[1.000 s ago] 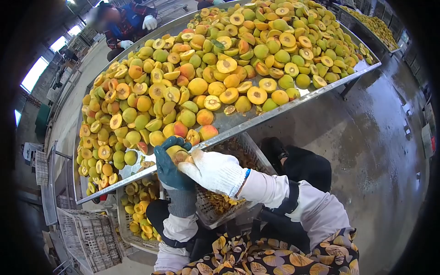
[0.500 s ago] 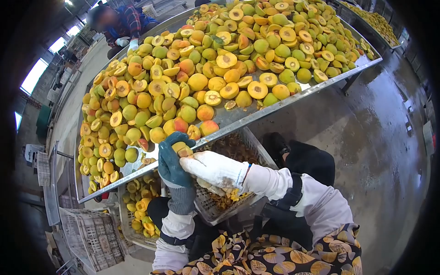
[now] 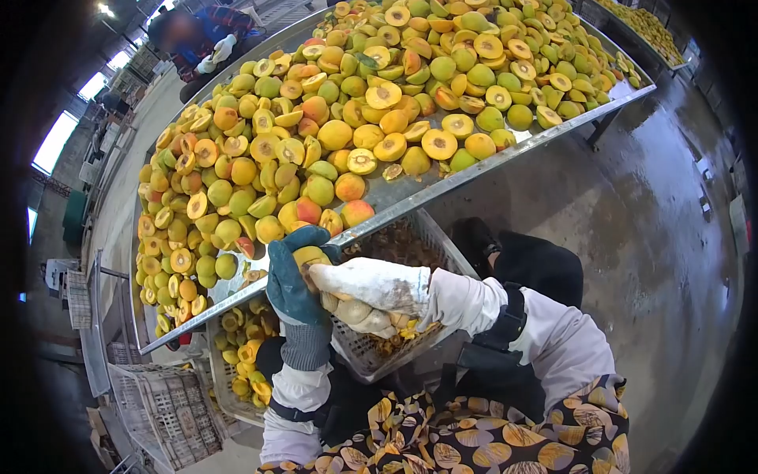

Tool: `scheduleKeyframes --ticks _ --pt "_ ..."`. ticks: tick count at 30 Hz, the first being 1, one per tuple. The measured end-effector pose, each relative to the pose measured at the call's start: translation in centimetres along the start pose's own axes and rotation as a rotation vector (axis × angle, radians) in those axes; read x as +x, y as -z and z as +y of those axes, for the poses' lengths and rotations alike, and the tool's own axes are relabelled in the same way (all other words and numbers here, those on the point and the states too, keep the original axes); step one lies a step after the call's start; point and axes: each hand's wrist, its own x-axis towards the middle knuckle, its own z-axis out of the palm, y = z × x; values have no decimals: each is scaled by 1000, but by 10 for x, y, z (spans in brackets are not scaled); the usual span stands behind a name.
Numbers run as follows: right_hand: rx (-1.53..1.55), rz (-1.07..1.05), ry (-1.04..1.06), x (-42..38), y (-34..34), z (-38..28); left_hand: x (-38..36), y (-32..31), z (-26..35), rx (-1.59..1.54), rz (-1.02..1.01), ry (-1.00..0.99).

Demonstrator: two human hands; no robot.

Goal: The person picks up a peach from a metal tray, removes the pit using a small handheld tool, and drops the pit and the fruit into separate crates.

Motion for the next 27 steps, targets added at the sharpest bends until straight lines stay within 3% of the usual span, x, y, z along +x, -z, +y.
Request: scheduleKeyframes --ticks 1,4,5,8,9,15,18,20,21,24,25,27 --pt "-85 47 -8 -2 -5 -2 -3 0 1 -9 -2 0" --pt "104 -134 -1 4 7 11 -4 1 -12 155 12 -231" --pt "190 -190 -40 6 11 12 -6 3 -12 128 -29 -173" --pt "-120 8 -56 2 10 4 -1 7 -5 42 -127 -22" --pt "-395 109 -13 -2 5 -3 0 8 -10 9 -141 22" --pt "-762 244 79 8 11 1 6 14 -9 128 -195 39" --pt "-1105 331 465 29 25 15 11 16 -17 123 -202 42" --pt "-848 263 248 20 17 10 11 17 -19 133 -197 50" --pt "-720 227 142 15 10 5 11 17 -21 186 -160 -62" --pt "7 -161 -80 7 14 -1 12 15 -25 307 -90 -357" --pt "279 -330 -73 13 17 10 15 16 -25 318 -98 -432" --pt "340 -409 -60 14 19 13 17 17 -22 295 -134 -490"
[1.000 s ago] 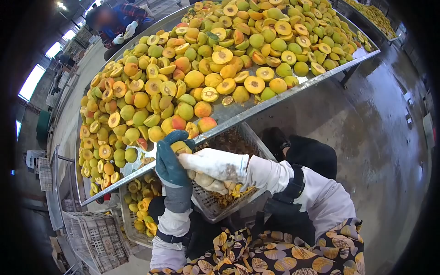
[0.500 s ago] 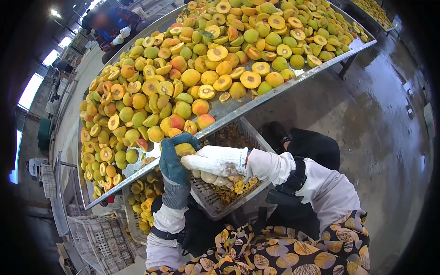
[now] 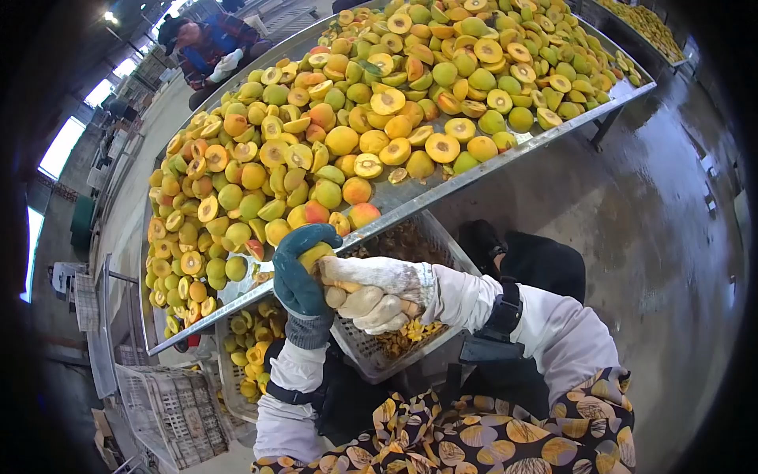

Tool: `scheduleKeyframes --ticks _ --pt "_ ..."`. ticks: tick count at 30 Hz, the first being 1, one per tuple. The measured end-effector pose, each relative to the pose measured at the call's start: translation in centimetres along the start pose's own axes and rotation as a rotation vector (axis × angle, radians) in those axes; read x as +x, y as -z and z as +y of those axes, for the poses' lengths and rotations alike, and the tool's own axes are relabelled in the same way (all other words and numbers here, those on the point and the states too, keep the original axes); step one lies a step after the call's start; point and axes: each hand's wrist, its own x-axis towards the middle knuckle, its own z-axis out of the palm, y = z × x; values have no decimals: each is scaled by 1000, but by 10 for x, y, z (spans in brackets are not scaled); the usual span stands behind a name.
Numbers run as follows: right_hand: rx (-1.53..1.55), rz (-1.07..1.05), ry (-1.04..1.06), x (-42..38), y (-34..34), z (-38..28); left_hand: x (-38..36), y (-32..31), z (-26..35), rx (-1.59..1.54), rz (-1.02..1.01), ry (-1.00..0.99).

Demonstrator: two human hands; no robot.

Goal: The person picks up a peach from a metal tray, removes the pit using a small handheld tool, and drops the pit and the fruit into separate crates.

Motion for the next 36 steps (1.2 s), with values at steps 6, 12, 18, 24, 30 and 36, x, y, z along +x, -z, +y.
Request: scheduleKeyframes --ticks 6,12,18,24,30,36 --pt "-914 527 -61 -10 -31 -20 9 6 22 -187 -153 398" --pt "-2112 749 259 -6 -20 -11 3 47 9 -166 -273 759" --pt "-2184 912 -263 -13 27 0 -12 190 -10 1109 -356 844" --pt "-2221 809 -415 1 27 9 -1 266 -130 1457 -326 361" --pt "-2174 847 -279 8 33 10 14 261 -147 1140 -52 569" --pt "-883 630 -130 27 -23 -4 -15 164 -85 -213 289 433"
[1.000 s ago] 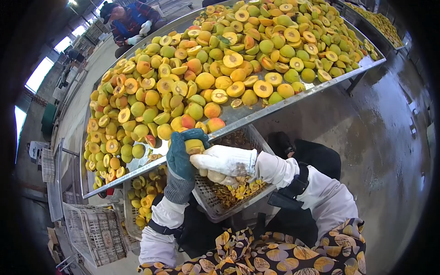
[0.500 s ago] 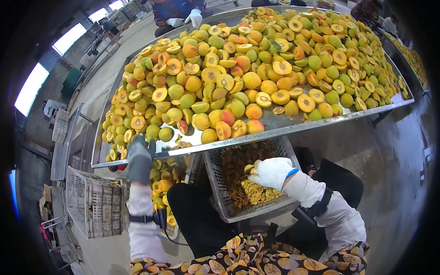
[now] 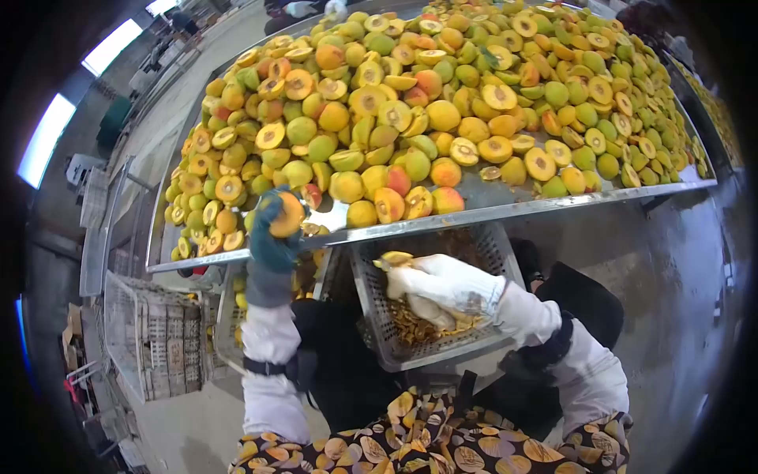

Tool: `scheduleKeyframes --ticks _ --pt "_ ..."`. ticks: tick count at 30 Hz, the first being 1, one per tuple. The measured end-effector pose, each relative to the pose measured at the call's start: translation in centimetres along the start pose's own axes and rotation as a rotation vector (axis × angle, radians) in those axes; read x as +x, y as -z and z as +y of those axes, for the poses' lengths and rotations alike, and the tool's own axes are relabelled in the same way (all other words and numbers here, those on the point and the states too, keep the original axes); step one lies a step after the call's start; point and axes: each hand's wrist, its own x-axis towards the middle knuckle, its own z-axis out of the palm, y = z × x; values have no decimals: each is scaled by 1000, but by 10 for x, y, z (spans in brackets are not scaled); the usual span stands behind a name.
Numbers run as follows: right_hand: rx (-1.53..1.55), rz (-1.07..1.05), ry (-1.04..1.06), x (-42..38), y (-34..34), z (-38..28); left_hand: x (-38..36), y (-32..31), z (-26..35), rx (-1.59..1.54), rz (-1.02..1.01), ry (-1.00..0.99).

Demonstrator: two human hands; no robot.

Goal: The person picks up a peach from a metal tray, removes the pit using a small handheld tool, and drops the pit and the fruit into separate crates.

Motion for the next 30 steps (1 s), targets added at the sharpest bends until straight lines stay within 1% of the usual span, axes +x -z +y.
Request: scheduleKeyframes --ticks 1,2,3,4,5,6,9,10,13,16,19,22,23,24,26,28,29,30 --pt "263 -96 -9 -3 -4 -7 -19 -30 10 100 -65 -37" --pt "340 -112 -8 -11 -10 -19 -39 -61 20 198 -126 -80" --pt "454 -151 19 -7 -13 -17 -49 -77 24 193 -187 -51" --pt "467 -141 32 -6 -16 -16 -58 -93 28 190 -247 -21" --pt "479 -135 46 -6 -16 -14 -64 -105 28 162 -296 -35" --pt "438 -60 76 -1 -13 -4 -68 -118 22 -152 -217 131" --pt "294 101 108 2 -9 10 -70 -132 18 68 -194 41" --pt "227 138 84 -1 -8 7 -71 -135 16 69 -185 33" --pt "289 194 103 -6 -6 14 -77 -140 8 72 -168 17" --pt "331 110 111 -15 0 12 -79 -150 0 -153 -73 55" --pt "288 163 42 -15 3 11 -79 -154 10 21 -165 0" --pt "78 285 182 -11 0 19 -76 -150 -13 366 -93 -202" --pt "6 332 189 -11 -1 18 -77 -150 -19 463 -65 -264" --pt "-66 378 195 -12 -2 17 -77 -157 -9 534 -40 -316" --pt "-224 477 242 -7 -2 22 -79 -171 6 355 17 -216" --pt "-503 537 528 7 6 38 -83 -183 17 -141 72 91" --pt "-642 561 671 11 8 44 -84 -189 23 -70 63 61" --pt "-539 505 645 9 8 40 -84 -193 29 2 53 31"
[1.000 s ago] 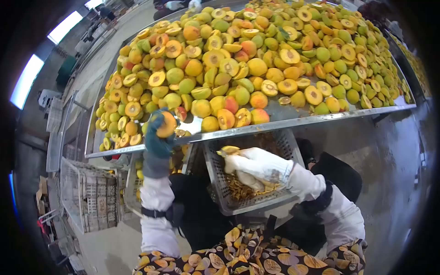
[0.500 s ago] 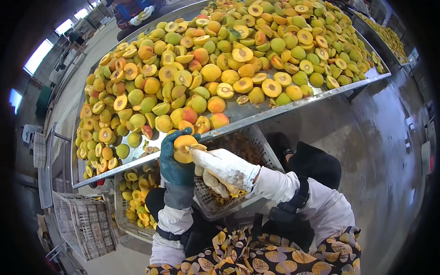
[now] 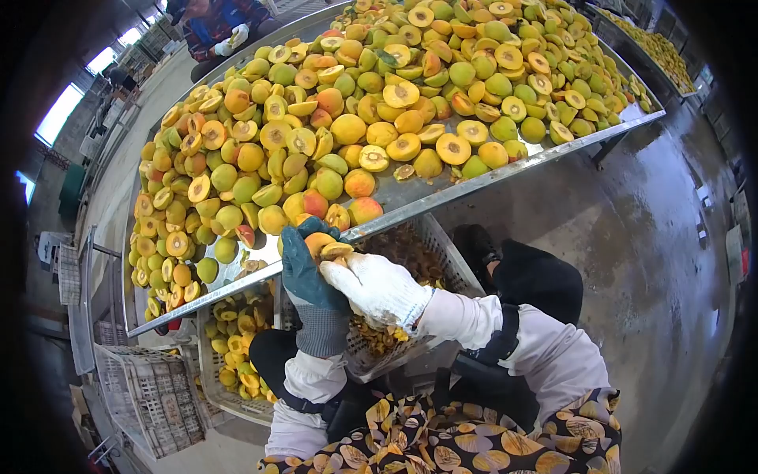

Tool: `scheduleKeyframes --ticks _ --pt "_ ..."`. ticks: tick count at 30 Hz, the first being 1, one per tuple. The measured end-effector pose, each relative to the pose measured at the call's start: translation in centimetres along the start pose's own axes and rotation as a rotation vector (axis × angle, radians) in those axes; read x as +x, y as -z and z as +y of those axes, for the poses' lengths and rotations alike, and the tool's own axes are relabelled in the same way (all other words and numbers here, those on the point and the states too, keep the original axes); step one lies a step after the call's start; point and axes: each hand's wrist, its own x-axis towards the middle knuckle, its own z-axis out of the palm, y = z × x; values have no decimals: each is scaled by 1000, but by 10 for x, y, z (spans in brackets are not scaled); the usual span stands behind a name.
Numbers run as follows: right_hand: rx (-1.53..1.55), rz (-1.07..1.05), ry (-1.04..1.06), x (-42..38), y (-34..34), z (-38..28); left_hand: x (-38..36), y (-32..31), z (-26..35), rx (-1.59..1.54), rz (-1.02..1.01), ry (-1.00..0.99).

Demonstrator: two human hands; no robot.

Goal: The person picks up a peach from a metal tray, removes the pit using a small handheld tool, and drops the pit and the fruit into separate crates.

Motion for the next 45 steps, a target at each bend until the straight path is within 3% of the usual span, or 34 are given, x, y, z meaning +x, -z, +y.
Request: scheduleKeyframes --ticks 2,4,6,9,13,16,19,20,23,25,27,28,31,32,34,35,36,37,39,41,43,45 --pt "212 -61 -84 3 9 -13 3 -4 3 -49 5 32" --pt "525 -203 -401 6 23 -27 4 -4 4 -289 36 164" --pt "808 -232 -595 6 18 -23 3 -1 8 -242 -21 153" --pt "1085 -318 -627 5 18 -12 7 5 8 -274 -68 184" --pt "952 -333 -642 6 23 -16 9 7 7 -145 -129 116" --pt "896 -328 -666 6 22 -16 13 8 -2 73 -176 -83" --pt "1063 -376 -651 4 29 -21 12 6 6 -9 -187 42" --pt "1512 -627 -698 6 28 -1 13 6 8 -66 -241 45" --pt "1818 -791 -599 1 22 11 17 6 12 -215 -373 98" --pt "1509 -696 -614 5 33 0 25 8 12 -274 -427 189" --pt "1086 -534 -637 7 45 -18 25 4 -1 -479 -343 269" --pt "868 -535 -648 11 49 -20 26 0 -4 -584 -303 304" --pt "609 -547 -484 14 51 -25 22 1 10 -700 -165 426" --pt "472 -593 -436 15 57 -31 22 6 20 -614 -155 444" --pt "195 -571 -347 16 58 -41 23 16 8 -297 -202 200" --pt "59 -564 -285 21 57 -44 21 32 10 -369 -171 328" --pt "-86 -754 -411 27 61 -44 21 42 27 -445 -127 455" --pt "-133 -669 -138 19 54 -21 26 59 13 -89 17 181" --pt "-455 -643 -108 11 46 8 35 113 23 300 136 55" --pt "-709 -640 -305 7 40 8 50 179 26 895 79 26" --pt "-756 -624 -347 1 34 11 75 223 34 1395 85 283" --pt "-739 -618 -293 -2 20 24 101 270 4 1514 95 -42"
